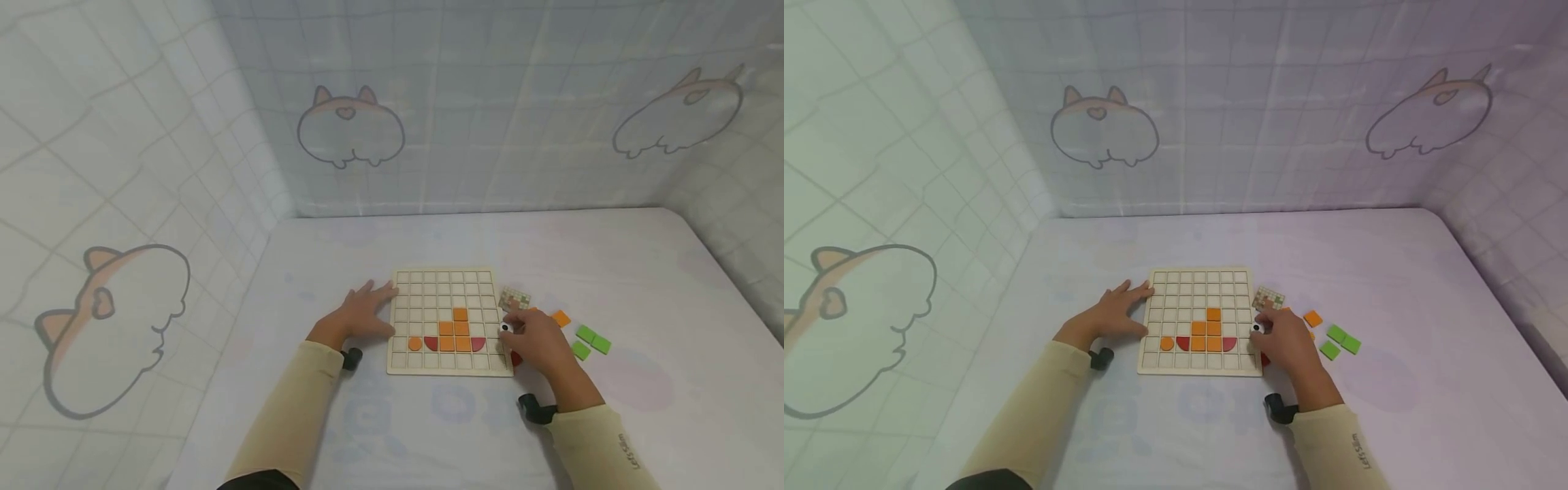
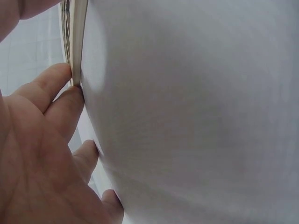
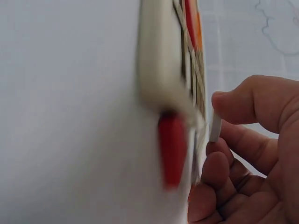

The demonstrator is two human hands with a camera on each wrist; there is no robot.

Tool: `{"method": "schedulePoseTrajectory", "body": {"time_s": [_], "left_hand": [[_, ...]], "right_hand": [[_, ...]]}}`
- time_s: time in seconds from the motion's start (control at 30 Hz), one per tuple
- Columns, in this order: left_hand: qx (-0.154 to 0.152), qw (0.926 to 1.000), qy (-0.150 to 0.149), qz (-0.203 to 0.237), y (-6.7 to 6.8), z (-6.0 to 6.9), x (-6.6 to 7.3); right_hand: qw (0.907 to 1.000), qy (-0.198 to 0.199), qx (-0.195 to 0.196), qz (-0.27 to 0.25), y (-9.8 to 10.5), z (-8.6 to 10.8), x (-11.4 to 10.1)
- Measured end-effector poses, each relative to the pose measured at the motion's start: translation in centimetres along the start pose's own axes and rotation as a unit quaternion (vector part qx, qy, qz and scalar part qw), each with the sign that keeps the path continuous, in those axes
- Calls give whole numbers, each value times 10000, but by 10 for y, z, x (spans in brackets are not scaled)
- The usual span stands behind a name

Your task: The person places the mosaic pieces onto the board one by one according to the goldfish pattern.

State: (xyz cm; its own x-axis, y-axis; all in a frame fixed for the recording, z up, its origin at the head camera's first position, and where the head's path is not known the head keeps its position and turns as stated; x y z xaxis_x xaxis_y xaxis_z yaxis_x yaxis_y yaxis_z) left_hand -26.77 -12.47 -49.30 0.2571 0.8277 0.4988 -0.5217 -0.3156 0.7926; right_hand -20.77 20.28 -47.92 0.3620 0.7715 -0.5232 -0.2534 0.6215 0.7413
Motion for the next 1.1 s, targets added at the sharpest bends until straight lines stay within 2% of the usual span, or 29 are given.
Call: {"method": "schedulePoseTrajectory", "body": {"time_s": [0.23,0.43,0.57,0.73,1.1], "left_hand": [[14,10000,32,8,0,1,-1],[-14,9998,160,72,-1,2,-1],[-34,9998,193,67,0,3,0],[-46,9999,111,47,-1,1,1],[2,10000,33,-25,-2,-2,-4]], "right_hand": [[9967,771,156,-204,-13,8,-46],[9920,1256,-104,39,-44,9,-84],[9907,1257,-265,439,-61,6,-100],[9899,1154,-227,794,-71,6,-110],[9919,940,-421,744,-76,1,-117]]}}
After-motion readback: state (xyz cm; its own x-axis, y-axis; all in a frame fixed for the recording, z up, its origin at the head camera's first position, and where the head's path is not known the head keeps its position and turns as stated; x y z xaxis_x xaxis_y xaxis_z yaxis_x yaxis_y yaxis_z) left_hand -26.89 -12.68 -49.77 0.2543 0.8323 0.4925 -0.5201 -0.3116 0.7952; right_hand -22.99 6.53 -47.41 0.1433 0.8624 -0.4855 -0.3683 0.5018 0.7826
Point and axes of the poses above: each hand's wrist, its own z-axis away from the middle knuckle, its own y-axis out of the back of the hand, x = y × z, the point moved 7 cm from there along -z, towards the middle knuckle, and after that the axes turned 10 degrees about -y, right-handed, at the moved point
